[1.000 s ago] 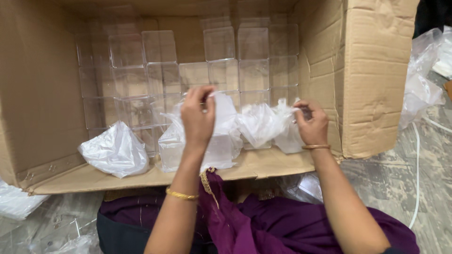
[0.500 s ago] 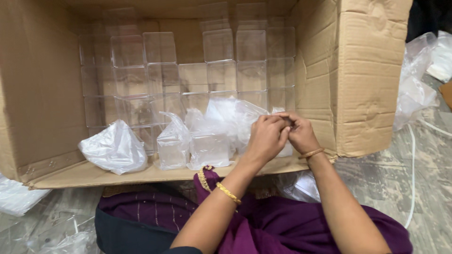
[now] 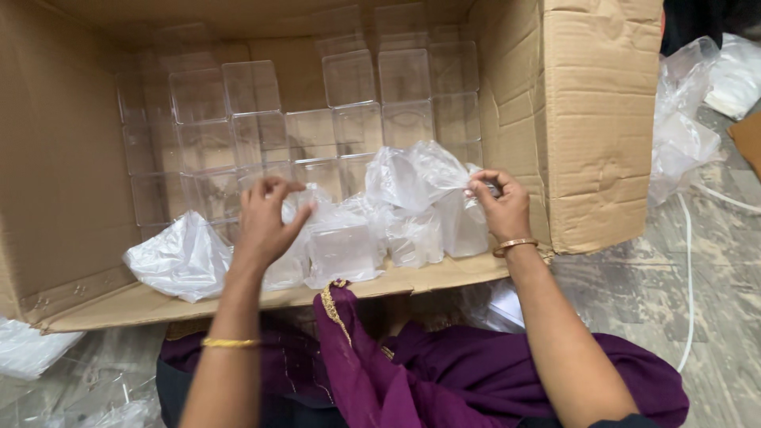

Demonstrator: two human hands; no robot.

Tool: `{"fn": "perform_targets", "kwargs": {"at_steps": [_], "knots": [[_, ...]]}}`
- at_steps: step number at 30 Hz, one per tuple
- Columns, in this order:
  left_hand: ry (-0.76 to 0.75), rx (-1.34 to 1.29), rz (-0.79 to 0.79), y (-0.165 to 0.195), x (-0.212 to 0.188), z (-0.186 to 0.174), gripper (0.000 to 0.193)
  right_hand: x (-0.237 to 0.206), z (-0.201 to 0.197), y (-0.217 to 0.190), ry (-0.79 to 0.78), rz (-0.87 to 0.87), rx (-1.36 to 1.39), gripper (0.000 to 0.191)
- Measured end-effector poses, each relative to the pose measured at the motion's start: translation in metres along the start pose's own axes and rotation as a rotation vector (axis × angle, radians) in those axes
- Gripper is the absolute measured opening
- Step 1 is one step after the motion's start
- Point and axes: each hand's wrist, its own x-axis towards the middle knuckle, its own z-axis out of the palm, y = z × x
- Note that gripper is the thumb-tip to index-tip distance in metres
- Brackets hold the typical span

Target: The person sits on the floor with a large cardboard box and removes clear plastic boxes from poly bags one at a time, placing the unpacked boxes into rows inside the carton. They set empty bags aside and continue unwrapping and arranging the containers.

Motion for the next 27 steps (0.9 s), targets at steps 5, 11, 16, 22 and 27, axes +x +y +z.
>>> {"fn": "perform_targets", "kwargs": {"at_steps": [5, 11, 16, 22, 27], "knots": [[-0.537, -0.049, -0.263, -0.022, -0.019, -0.010, 0.025, -0.009, 0.004, -0.013, -0.030, -0.241, -0.239, 0.009], [-0.266, -0.306, -0.172, -0.020, 0.017, 0.044, 0.050, -0.014, 0.007, -0.021, -0.064, -0.221, -0.269, 0.010], [-0.635, -0.102, -0.108, -0.017, 0.050, 0.071, 0.030, -0.009, 0.004, -0.014, 0.033, -0.185, -0.251, 0.011], [-0.519, -0.292, -0.028, 0.028, 0.066, 0.036, 0.016, -0.005, 0.004, -0.002, -0.081, -0.108, -0.064, 0.010], [-0.507, -0.316, 0.055, 0.092, 0.079, 0.050, 0.017, -0.011, 0.007, -0.006, -0.228, -0.145, -0.025, 0.014]]}}
